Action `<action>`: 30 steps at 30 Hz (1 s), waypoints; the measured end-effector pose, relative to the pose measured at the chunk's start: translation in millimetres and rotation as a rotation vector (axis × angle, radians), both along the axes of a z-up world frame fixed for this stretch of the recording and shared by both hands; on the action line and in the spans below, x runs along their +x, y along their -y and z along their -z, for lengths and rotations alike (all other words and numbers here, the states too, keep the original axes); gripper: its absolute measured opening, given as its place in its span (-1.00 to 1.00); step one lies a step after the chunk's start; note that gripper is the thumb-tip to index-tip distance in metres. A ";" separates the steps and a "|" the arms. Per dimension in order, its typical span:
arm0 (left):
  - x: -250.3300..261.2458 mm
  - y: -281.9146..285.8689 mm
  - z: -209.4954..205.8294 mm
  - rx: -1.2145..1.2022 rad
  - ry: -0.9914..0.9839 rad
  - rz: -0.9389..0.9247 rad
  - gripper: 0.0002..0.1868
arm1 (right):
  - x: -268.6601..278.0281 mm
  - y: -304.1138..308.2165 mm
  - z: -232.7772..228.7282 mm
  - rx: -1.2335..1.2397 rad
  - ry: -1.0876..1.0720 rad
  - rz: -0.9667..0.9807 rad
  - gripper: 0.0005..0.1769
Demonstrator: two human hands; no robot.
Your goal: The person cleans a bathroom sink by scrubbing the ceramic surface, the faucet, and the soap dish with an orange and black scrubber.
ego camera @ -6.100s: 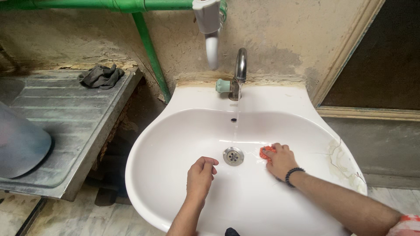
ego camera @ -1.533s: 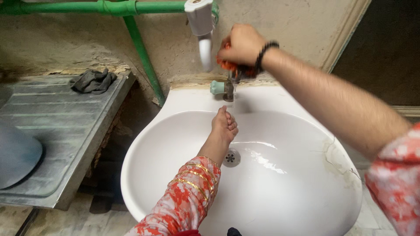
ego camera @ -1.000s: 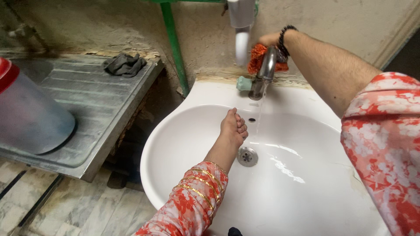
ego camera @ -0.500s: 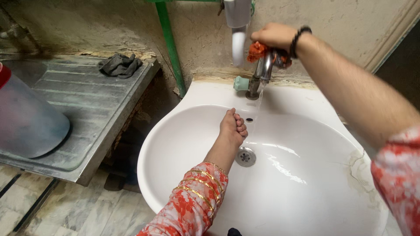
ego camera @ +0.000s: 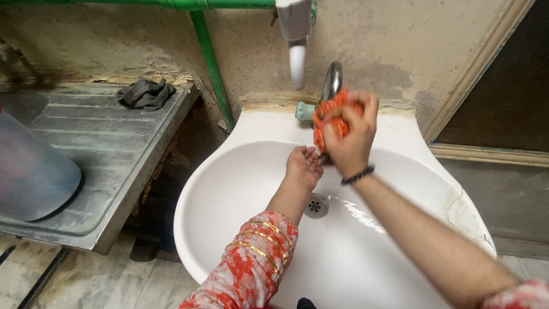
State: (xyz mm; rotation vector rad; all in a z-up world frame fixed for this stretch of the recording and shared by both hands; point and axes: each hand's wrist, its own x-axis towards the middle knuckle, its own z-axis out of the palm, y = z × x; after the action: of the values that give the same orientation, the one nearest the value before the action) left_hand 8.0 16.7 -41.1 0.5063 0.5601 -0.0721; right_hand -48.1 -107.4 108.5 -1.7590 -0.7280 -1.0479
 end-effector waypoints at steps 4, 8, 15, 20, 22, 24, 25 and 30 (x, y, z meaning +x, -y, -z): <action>7.1 -3.9 26.2 0.031 0.040 -0.128 -0.77 | 10.4 -9.6 47.6 0.394 -0.650 -0.289 -0.85; -22.0 -9.4 14.0 0.080 -0.125 -0.128 -0.81 | 32.4 -3.2 48.7 0.101 -0.968 -0.323 -0.73; -68.0 -29.9 -6.3 0.056 -0.177 -0.220 -0.76 | 33.3 3.5 4.7 -0.381 -0.911 -0.339 -0.62; -79.1 -53.3 -7.0 0.048 -0.148 -0.281 -0.75 | 45.4 3.4 6.0 -0.223 -1.133 -0.457 -0.62; -79.8 -55.1 -8.8 0.046 -0.134 -0.287 -0.75 | 60.5 -5.5 15.6 -0.257 -1.155 -0.514 -0.62; -80.2 -55.3 -10.6 0.043 -0.121 -0.295 -0.75 | 84.5 -21.4 20.9 -0.555 -0.632 -0.346 -0.65; -79.7 -54.2 -12.0 0.039 -0.122 -0.288 -0.75 | 97.4 -30.5 23.2 -0.510 -0.860 -0.312 -0.67; -84.5 -50.8 -18.7 0.046 -0.105 -0.288 -0.76 | 159.8 -78.7 22.4 -0.735 -0.265 -0.058 -0.66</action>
State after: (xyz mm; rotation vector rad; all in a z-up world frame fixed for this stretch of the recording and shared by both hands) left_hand -76.6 67.5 -22.4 0.4644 0.7332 0.1896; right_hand 111.7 -28.7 86.1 -2.4168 -1.0680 -0.5040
